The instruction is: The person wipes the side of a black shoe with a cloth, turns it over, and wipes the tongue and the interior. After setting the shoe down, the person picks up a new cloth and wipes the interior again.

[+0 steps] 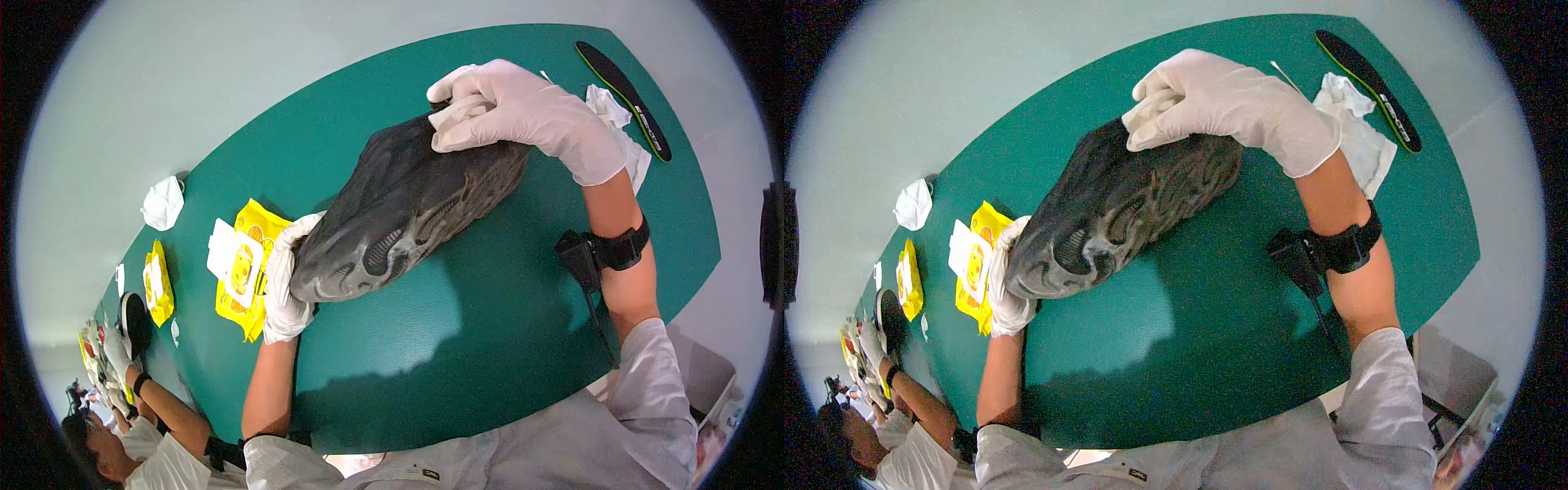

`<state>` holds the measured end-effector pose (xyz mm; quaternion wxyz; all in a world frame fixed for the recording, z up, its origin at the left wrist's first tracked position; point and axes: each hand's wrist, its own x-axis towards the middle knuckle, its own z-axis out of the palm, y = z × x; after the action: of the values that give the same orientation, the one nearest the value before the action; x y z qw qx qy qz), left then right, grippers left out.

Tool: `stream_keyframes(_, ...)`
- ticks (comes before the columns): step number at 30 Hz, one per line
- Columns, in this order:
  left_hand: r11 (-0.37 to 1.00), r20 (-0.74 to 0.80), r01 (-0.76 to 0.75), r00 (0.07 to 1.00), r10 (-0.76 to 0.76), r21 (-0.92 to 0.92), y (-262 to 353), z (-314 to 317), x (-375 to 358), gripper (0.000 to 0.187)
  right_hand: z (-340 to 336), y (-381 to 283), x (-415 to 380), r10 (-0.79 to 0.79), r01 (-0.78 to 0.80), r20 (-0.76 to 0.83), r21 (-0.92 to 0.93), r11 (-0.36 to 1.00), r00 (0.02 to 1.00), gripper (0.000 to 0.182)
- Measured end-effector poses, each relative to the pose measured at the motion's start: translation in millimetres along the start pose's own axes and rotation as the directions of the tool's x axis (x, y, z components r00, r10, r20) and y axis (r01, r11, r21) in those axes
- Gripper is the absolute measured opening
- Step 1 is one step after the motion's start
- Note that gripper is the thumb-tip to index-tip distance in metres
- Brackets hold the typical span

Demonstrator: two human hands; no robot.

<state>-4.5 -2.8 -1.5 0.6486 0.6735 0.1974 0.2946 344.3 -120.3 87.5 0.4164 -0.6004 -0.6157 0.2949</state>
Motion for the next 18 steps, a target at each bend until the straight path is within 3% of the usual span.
stream_keyframes(2, 0.999, -0.008, -0.011, 1.0, 0.011, 0.04, -2.3, -3.0, 0.5, 0.058, -1.4, -10.6, 1.4, 0.118, -0.146, -0.118, -0.264, 0.953, 0.986, 0.038)
stream_keyframes(6, 1.0, -0.044, 0.025, 0.999, -0.025, -0.009, -5.2, -2.4, 0.3, 0.059, -2.8, 2.3, 8.2, 0.079, -0.137, -0.192, -0.306, 0.942, 0.978, 0.039)
stream_keyframes(8, 1.0, -0.024, -0.007, 1.0, 0.007, 0.027, -4.6, -3.6, -0.4, 0.059, -0.8, -1.1, 11.1, 0.174, -0.263, -0.271, -0.336, 0.904, 0.947, 0.028)
stream_keyframes(9, 1.0, -0.023, -0.006, 1.0, 0.007, 0.028, -3.8, -3.7, -0.9, 0.059, 0.6, 0.5, 10.1, 0.175, -0.263, -0.272, -0.336, 0.904, 0.946, 0.028)
stream_keyframes(11, 1.0, -0.019, 0.011, 1.0, -0.01, 0.021, -2.1, -2.7, 0.4, 0.06, 3.2, 4.5, 7.7, 0.015, -0.089, -0.269, -0.264, 0.961, 0.963, 0.03)
stream_keyframes(12, 1.0, -0.019, 0.012, 1.0, -0.012, 0.018, -1.7, -2.3, 0.0, 0.06, 3.0, 3.4, 5.9, 0.018, -0.091, -0.268, -0.265, 0.96, 0.963, 0.03)
stream_keyframes(14, 1.0, 0.003, 0.004, 1.0, -0.004, 0.01, -1.3, -2.4, -0.4, 0.059, 1.9, -2.3, 3.6, 0.061, -0.095, -0.113, -0.327, 0.94, 0.992, 0.037)
stream_keyframes(15, 1.0, 0.005, 0.009, 1.0, -0.009, 0.011, -2.0, -2.5, -1.3, 0.059, 2.1, -7.6, 4.7, 0.099, -0.138, -0.117, -0.402, 0.905, 0.988, 0.043)
stream_keyframes(18, 1.0, -0.02, 0.01, 1.0, -0.01, -0.006, -5.9, -4.9, -2.1, 0.058, 3.9, -5.0, 6.6, 0.046, -0.105, -0.15, -0.414, 0.904, 0.988, 0.04)
